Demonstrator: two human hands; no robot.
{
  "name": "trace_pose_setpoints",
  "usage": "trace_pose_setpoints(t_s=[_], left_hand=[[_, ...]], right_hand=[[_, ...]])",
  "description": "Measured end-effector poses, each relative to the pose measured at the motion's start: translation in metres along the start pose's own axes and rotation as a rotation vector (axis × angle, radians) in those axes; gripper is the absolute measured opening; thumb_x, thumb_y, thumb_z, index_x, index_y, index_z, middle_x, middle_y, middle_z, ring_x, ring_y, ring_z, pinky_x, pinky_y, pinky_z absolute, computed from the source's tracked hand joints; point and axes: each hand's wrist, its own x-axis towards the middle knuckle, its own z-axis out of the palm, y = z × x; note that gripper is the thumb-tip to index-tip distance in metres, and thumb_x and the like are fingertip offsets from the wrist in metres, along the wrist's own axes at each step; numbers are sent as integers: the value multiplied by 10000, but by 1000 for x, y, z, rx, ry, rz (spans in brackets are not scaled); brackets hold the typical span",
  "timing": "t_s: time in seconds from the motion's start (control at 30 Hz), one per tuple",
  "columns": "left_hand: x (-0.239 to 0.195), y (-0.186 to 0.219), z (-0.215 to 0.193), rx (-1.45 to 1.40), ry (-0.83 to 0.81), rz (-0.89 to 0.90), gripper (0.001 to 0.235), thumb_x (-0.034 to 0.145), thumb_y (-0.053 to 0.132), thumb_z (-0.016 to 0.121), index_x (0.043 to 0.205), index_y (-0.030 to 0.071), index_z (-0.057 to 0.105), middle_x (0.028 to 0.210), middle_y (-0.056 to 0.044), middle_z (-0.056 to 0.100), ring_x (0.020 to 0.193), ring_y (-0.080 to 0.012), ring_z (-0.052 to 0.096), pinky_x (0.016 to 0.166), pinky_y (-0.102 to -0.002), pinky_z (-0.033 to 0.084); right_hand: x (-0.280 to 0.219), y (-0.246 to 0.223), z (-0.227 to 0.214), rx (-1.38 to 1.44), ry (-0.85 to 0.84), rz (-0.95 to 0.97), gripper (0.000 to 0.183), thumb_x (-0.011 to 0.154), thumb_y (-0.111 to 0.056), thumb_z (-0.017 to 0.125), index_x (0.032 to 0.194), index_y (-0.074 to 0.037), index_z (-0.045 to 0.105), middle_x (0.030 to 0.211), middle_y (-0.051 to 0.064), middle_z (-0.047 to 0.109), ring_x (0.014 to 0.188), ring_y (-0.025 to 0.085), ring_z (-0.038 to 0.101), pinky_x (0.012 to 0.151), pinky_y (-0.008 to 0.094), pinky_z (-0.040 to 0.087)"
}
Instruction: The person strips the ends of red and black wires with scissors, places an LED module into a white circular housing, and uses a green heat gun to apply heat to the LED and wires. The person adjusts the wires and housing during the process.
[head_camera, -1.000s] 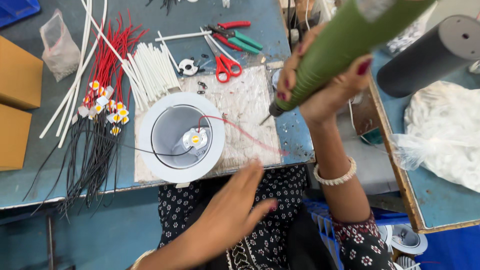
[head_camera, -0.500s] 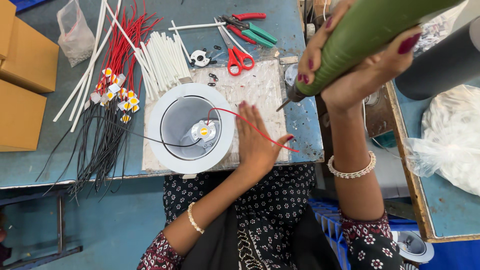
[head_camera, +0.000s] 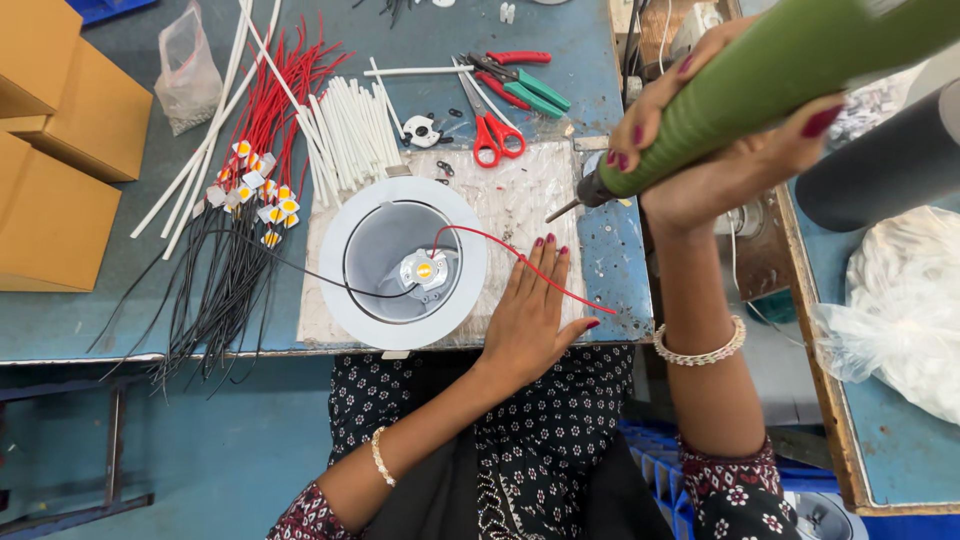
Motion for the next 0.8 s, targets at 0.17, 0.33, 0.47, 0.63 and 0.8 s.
trace_pose_setpoints(t_s=[0.17, 0.33, 0.47, 0.63, 0.8], left_hand=[[0, 2, 0, 10, 22, -8, 917, 976, 569, 546, 1528, -127, 318, 1613, -320, 313, 1547, -410, 258, 1262, -499, 207], [1, 3, 1, 37, 35, -8, 927, 972, 575, 553, 1528, -130, 322, 1617, -317, 308, 1544, -403, 265, 1262, -497, 215], [1, 2, 2, 39, 36, -8, 932, 960, 575, 563, 1523, -127, 326, 1613, -316, 305, 1537, -406, 265, 1259, -502, 214], [1, 2, 4, 46, 37, -7, 915, 961, 567, 571, 1524, -116, 337, 1617, -316, 296, 1539, -407, 262, 1254, -509, 218], [1, 3, 2, 34, 52, -7, 890, 956, 549, 587, 1536, -85, 353, 1609, -321, 294, 1532, -413, 260, 1244, -517, 220]], right_hand=[[-2, 27, 5, -77, -33, -8, 821, 962, -833, 366, 1077, -21, 420, 606, 159, 443, 440, 266, 462, 424, 362, 418], [-3, 48, 6, 78, -67, 75, 812, 949, -815, 441, 1111, -20, 421, 647, 157, 469, 483, 245, 473, 467, 341, 418], [-6, 62, 13, 83, -78, 95, 820, 917, -813, 499, 1109, -19, 420, 662, 142, 465, 501, 254, 489, 464, 346, 424], [-3, 72, 21, 58, -53, 86, 816, 915, -805, 520, 1106, -16, 430, 646, 136, 472, 491, 243, 488, 454, 343, 424], [0, 77, 21, 75, -73, 104, 808, 906, -793, 540, 1123, -23, 432, 653, 133, 470, 496, 242, 495, 453, 344, 429]])
